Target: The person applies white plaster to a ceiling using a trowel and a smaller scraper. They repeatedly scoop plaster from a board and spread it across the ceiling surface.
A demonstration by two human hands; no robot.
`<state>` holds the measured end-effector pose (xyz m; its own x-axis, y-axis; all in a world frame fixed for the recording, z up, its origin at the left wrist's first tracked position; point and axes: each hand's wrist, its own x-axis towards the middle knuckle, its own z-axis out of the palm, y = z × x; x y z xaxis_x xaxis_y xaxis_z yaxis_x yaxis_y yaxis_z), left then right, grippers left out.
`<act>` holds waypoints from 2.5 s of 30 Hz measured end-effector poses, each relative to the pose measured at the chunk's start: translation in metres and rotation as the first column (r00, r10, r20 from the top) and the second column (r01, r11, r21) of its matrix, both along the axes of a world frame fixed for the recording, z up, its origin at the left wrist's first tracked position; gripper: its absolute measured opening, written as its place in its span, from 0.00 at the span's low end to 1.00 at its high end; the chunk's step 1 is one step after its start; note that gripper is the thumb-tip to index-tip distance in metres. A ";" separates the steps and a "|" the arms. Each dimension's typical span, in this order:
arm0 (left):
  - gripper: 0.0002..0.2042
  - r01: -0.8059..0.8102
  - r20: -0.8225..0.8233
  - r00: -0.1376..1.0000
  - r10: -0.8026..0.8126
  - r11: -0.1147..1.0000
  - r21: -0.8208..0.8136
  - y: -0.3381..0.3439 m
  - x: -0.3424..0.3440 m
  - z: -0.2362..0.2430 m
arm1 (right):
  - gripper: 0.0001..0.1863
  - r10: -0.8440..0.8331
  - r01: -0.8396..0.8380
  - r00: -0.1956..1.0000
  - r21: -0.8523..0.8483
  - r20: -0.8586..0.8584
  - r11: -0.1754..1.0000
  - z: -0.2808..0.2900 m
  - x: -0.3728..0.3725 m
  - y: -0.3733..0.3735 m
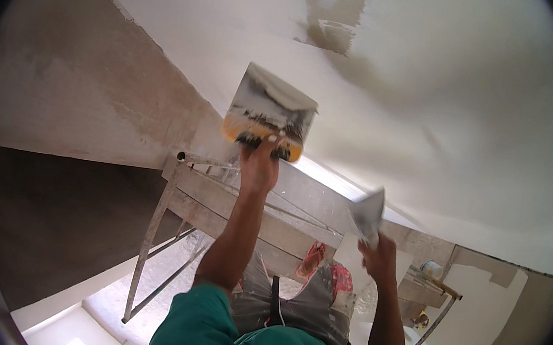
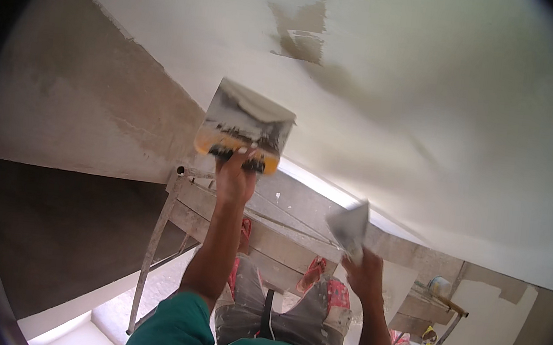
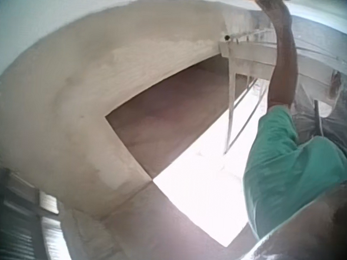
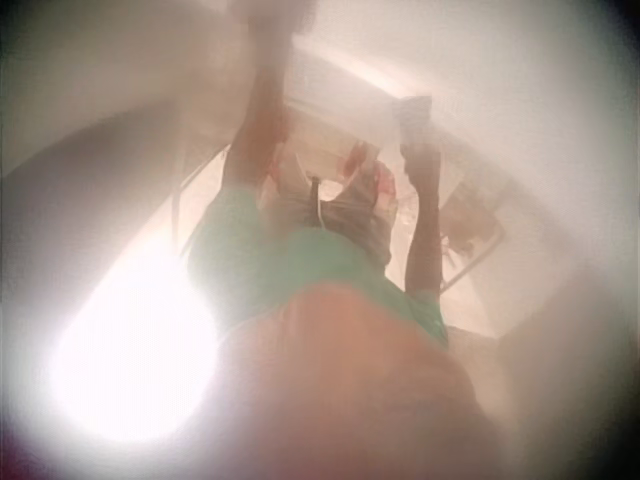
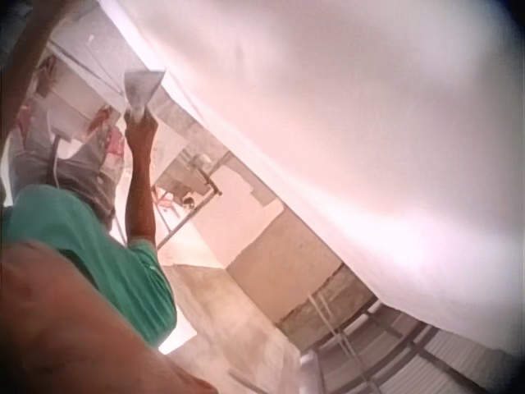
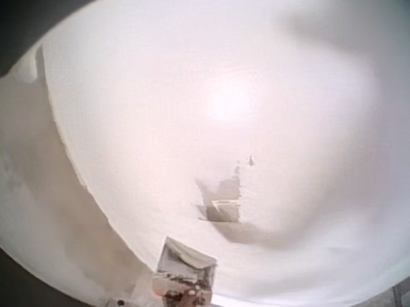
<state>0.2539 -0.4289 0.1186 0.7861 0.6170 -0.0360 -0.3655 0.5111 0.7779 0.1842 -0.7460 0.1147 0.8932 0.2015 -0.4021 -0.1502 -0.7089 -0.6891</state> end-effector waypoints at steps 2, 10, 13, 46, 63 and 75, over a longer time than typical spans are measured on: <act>0.24 0.045 0.009 0.999 -0.044 0.980 -0.194 -0.015 -0.033 0.026 | 0.13 0.098 -0.102 0.989 0.034 0.115 0.994 0.018 0.025 0.033; 0.16 0.251 0.064 0.968 -0.243 0.943 -0.220 -0.044 -0.094 0.040 | 0.14 0.144 -0.151 0.987 0.127 0.066 0.980 0.093 0.054 0.070; 0.16 0.473 -0.326 0.870 -0.369 0.810 0.346 -0.038 -0.105 0.037 | 0.14 0.177 -0.189 0.978 0.110 0.111 0.976 0.108 0.062 0.064; 0.27 -0.520 0.621 0.730 0.285 -0.358 0.776 0.082 0.103 0.229 | 0.16 0.161 -0.091 0.954 -0.266 0.252 0.960 -0.119 -0.099 -0.096; 0.21 -0.500 0.577 0.726 0.374 -0.289 0.817 0.071 0.098 0.131 | 0.11 -0.144 0.150 0.988 -0.433 0.047 0.889 -0.170 -0.170 -0.168; 0.30 -0.390 0.487 0.822 0.295 -0.332 0.859 0.122 0.147 0.158 | 0.13 -0.173 0.178 0.984 -0.413 0.049 0.893 -0.222 -0.180 -0.185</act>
<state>0.4009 -0.3070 0.2764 0.3905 0.0592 0.9187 -0.1768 -0.9745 0.1379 0.0040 -0.9310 -0.1078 0.9035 -0.1409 -0.4047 -0.2924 -0.8932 -0.3417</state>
